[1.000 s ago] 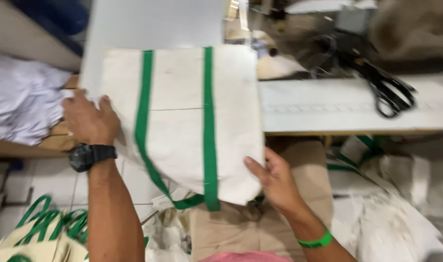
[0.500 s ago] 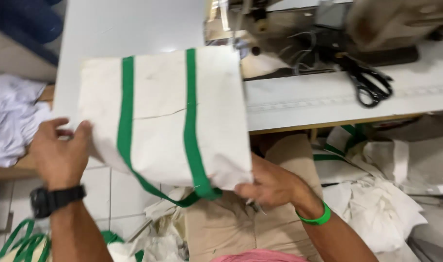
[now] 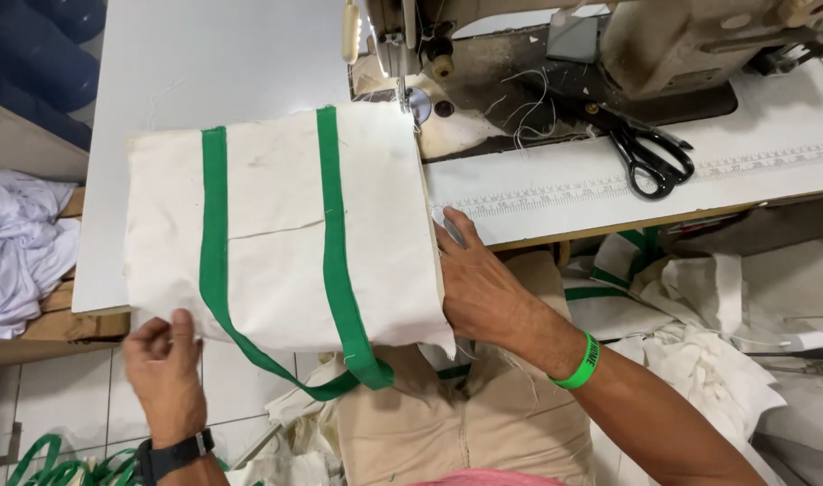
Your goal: Sewing straps onto a tote bag and trimming threads with scissors.
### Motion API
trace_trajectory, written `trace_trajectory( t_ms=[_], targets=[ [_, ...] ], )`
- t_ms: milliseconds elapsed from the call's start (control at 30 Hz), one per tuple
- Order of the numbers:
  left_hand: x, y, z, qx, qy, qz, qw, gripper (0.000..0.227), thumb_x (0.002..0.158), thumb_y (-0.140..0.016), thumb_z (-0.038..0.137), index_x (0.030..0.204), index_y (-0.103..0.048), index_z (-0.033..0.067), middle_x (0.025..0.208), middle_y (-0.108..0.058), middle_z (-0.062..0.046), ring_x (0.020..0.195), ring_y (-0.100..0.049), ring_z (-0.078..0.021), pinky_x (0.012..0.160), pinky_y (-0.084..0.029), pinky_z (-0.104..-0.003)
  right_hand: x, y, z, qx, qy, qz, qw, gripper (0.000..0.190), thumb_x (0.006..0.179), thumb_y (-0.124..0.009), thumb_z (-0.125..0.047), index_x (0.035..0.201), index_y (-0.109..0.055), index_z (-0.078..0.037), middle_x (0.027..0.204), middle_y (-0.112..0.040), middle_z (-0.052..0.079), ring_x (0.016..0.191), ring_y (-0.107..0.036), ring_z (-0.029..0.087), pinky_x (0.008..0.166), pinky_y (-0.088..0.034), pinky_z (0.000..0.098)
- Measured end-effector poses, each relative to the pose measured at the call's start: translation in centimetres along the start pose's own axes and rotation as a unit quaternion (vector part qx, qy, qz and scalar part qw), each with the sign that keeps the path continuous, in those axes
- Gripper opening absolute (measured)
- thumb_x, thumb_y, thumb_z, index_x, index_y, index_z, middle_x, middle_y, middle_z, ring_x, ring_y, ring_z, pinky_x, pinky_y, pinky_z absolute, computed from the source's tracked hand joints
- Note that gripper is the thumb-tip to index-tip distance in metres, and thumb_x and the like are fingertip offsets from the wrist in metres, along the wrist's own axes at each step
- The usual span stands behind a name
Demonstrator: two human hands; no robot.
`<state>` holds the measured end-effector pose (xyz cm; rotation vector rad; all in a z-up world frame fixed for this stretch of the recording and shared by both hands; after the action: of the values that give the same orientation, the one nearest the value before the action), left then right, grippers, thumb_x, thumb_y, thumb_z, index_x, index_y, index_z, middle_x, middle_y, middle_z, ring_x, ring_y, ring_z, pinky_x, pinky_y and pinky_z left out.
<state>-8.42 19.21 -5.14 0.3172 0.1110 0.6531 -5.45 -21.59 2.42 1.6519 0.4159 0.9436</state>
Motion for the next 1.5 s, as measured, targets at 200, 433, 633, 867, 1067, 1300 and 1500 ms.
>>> trace_trajectory(
  t_ms=[200,433,633,867,1067,1300,1500],
  targets=[
    [-0.5,0.9,-2.7,-0.138,0.068,-0.038,0.987,0.04,0.101,-0.082,0.02,0.134,-0.059,0.0135,0.128,-0.078,-0.012,0.114,-0.076,-0.0188,0.101,-0.068,-0.037,-0.5,0.1,0.2,0.015,-0.028,0.008,0.999,0.073,0.089,-0.085,-0.047,0.15,-0.063,-0.014,0.147,-0.063,0.019,0.14,-0.054,0.043,0.121,-0.031,0.0746],
    [-0.1,6.5,-4.1,0.021,-0.013,0.043,0.999,0.039,0.112,-0.09,0.036,0.121,-0.063,0.0097,0.099,-0.061,0.0,0.085,-0.053,-0.0063,0.076,-0.049,-0.027,-1.0,1.3,0.2,0.044,-0.023,0.024,0.998,0.062,0.087,-0.086,-0.04,0.14,-0.067,-0.013,0.153,-0.061,0.018,0.146,-0.053,0.04,0.117,-0.032,0.0749],
    [-1.8,6.5,-1.8,0.227,-0.08,0.082,0.967,0.035,0.114,-0.093,0.025,0.127,-0.067,0.0045,0.096,-0.058,-0.008,0.088,-0.057,-0.0227,0.079,-0.043,-0.038,-1.6,0.7,0.8,0.016,-0.018,-0.006,1.0,0.077,0.086,-0.088,-0.047,0.15,-0.059,-0.015,0.159,-0.056,0.017,0.152,-0.05,0.038,0.117,-0.033,0.0758],
    [-5.7,-6.7,16.3,0.212,-0.49,-0.011,0.845,0.021,0.117,-0.078,-0.001,0.133,-0.072,-0.0143,0.131,-0.072,-0.031,0.125,-0.066,-0.0463,0.106,-0.056,-0.057,-1.6,1.4,0.9,0.075,-0.034,0.012,0.997,0.059,0.098,-0.077,-0.041,0.15,-0.063,-0.017,0.164,-0.053,0.018,0.154,-0.047,0.04,0.122,-0.027,0.0725],
    [16.2,-12.9,10.5,0.411,-0.287,0.071,0.862,0.058,0.101,-0.09,0.036,0.145,-0.071,0.0034,0.128,-0.066,-0.018,0.115,-0.065,-0.0486,0.091,-0.051,-0.063,-2.8,-0.7,1.8,0.091,-0.034,0.05,0.994,0.058,0.085,-0.082,-0.051,0.132,-0.072,-0.019,0.155,-0.061,0.013,0.158,-0.046,0.037,0.124,-0.025,0.0704],
    [18.7,-13.5,9.8,0.416,-0.241,0.141,0.865,0.011,0.1,-0.077,0.023,0.103,-0.084,0.0149,0.113,-0.067,-0.017,0.106,-0.06,-0.0464,0.08,-0.049,-0.073,-2.1,0.4,1.6,0.122,-0.051,0.024,0.991,0.059,0.095,-0.083,-0.046,0.144,-0.066,-0.019,0.162,-0.058,0.016,0.156,-0.047,0.038,0.124,-0.023,0.068],
    [20.8,-11.7,8.4,0.44,-0.248,0.201,0.84,0.022,0.105,-0.092,0.03,0.105,-0.076,0.0149,0.112,-0.07,-0.018,0.106,-0.061,-0.0459,0.083,-0.045,-0.062,-2.2,0.3,1.5,0.116,-0.04,0.024,0.992,0.052,0.093,-0.087,-0.043,0.13,-0.07,-0.011,0.155,-0.06,0.021,0.154,-0.047,0.04,0.123,-0.024,0.0701]
  ],
)
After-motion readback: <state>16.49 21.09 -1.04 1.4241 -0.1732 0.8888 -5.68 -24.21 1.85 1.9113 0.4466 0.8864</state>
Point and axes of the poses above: each hand's wrist, its own x-axis towards the middle knuckle, its own y-axis out of the back of the hand, z = x × y, the point moved 8 cm from there along x, towards the middle knuckle
